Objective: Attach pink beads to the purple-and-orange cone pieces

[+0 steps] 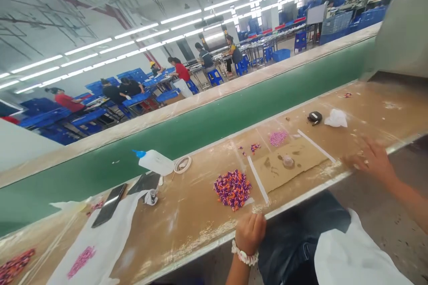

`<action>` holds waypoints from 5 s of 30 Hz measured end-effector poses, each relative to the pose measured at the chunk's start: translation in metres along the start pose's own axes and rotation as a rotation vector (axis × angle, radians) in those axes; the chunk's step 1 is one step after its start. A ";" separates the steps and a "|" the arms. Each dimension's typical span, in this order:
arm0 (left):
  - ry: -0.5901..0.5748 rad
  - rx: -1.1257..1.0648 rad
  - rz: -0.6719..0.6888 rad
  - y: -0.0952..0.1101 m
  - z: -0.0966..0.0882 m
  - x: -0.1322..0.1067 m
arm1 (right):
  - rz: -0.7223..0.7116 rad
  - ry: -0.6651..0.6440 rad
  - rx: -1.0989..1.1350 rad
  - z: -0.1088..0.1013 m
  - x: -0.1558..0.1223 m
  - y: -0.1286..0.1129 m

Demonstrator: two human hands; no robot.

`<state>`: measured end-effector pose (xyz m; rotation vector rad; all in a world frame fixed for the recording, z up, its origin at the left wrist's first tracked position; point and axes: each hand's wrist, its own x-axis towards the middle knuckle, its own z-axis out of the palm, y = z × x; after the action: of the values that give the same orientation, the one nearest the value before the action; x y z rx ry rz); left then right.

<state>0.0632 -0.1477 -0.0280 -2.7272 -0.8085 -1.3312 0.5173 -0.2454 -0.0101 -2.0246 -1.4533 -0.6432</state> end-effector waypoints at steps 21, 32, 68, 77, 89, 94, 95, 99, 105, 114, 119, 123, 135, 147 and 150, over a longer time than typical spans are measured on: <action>0.496 -0.791 -1.186 -0.016 0.026 0.127 | -1.285 -0.343 0.552 0.084 0.197 -0.176; 0.985 -1.137 -1.433 -0.050 -0.025 0.128 | -1.603 -0.914 0.366 0.105 0.178 -0.315; 0.078 -1.457 -1.338 0.033 0.069 0.187 | -0.764 -0.144 0.688 0.044 0.139 -0.182; 0.174 -1.215 -1.147 0.000 0.077 0.173 | -0.532 -0.499 0.930 0.055 0.141 -0.192; 0.188 -1.402 -1.286 -0.009 0.084 0.171 | -0.959 -0.522 0.410 0.166 0.202 -0.183; 0.230 -1.445 -1.236 -0.008 0.090 0.169 | -1.120 -0.583 0.336 0.170 0.210 -0.192; 0.238 -1.452 -1.231 -0.009 0.091 0.169 | -1.154 -0.598 0.324 0.172 0.211 -0.193; 0.244 -1.432 -1.263 -0.012 0.093 0.172 | -1.033 -0.686 0.491 0.172 0.216 -0.194; 0.100 -1.541 -1.465 -0.004 0.088 0.188 | -0.254 -0.857 1.198 0.103 0.197 -0.182; -0.239 -1.795 -1.563 0.015 0.080 0.197 | -0.307 -0.793 1.257 0.056 0.147 -0.166; -0.269 -1.805 -1.523 0.010 0.073 0.193 | -0.425 -0.731 1.179 0.046 0.156 -0.174; -0.305 -1.766 -1.431 0.008 0.067 0.193 | -0.450 -0.701 1.140 0.036 0.160 -0.179; 0.002 -0.952 -0.730 0.020 0.072 0.184 | -0.084 -0.745 1.348 0.025 0.136 -0.178; 0.008 -0.725 -0.499 0.020 0.078 0.177 | -0.107 -0.865 1.406 0.027 0.142 -0.174; -0.002 -0.690 -0.445 0.018 0.077 0.178 | -0.124 -0.882 1.410 0.028 0.145 -0.174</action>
<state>0.2180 -0.0667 0.0576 -3.1501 -1.1970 -2.0167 0.3963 -0.0826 0.0939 -0.9860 -1.6575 1.1412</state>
